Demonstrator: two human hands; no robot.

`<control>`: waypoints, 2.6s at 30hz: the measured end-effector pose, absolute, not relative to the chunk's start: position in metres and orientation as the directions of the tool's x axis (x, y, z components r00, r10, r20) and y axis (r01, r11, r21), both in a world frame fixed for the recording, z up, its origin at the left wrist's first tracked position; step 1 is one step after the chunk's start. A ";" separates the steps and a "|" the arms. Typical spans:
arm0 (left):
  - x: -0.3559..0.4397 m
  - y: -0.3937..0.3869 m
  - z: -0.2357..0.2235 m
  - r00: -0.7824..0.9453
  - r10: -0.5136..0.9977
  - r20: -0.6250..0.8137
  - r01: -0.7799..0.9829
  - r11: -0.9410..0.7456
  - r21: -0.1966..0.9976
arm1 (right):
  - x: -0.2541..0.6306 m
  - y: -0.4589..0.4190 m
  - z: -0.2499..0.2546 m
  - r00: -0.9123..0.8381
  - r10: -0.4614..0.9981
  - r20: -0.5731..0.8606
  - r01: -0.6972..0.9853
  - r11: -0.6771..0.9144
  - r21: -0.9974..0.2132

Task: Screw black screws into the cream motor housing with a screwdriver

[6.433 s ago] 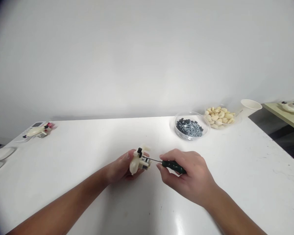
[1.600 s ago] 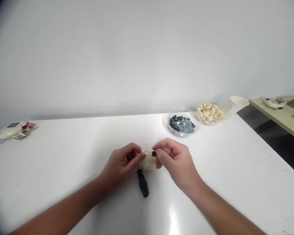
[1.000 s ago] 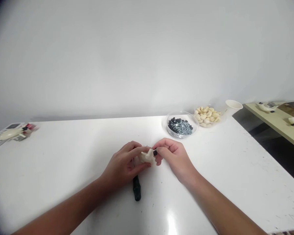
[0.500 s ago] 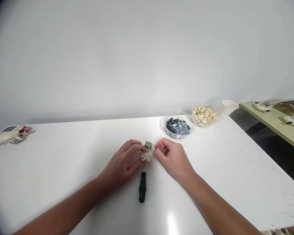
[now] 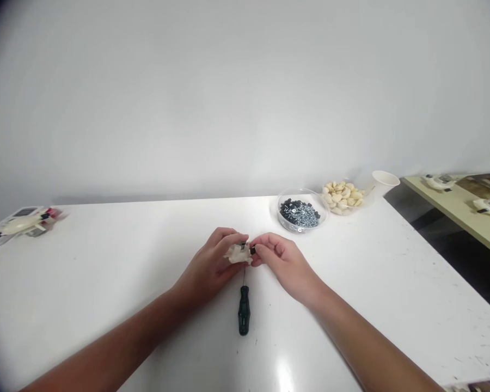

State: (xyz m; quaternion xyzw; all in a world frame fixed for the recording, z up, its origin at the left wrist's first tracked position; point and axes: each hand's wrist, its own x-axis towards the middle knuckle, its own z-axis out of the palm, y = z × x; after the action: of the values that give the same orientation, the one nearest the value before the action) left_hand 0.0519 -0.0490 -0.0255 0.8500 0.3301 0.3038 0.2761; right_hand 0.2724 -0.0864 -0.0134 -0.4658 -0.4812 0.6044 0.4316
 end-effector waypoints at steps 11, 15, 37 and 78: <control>0.048 -0.060 -0.017 0.519 0.651 0.553 0.317 -0.748 0.583 | 0.277 -0.104 0.002 -0.125 0.982 0.139 0.175 0.159 -0.972; 0.048 -0.063 -0.017 0.532 0.590 0.607 0.267 -0.797 0.542 | 0.275 -0.104 0.006 -0.203 0.934 0.295 0.334 0.349 -0.876; 0.050 -0.062 -0.021 0.523 0.678 0.516 0.258 -0.703 0.663 | 0.284 -0.100 0.010 -0.368 0.884 0.288 0.373 0.424 -0.825; 0.051 -0.078 -0.007 0.599 0.799 0.052 -0.039 -0.036 0.999 | 0.269 -0.102 0.001 -0.171 0.821 0.545 0.336 0.569 -0.751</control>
State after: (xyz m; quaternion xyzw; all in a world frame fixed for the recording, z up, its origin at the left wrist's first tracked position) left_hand 0.0510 -0.0778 -0.0071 0.6375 0.2981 0.3340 0.6270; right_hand 0.2692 -0.1021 0.0007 -0.3980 -0.7267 0.2394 0.5062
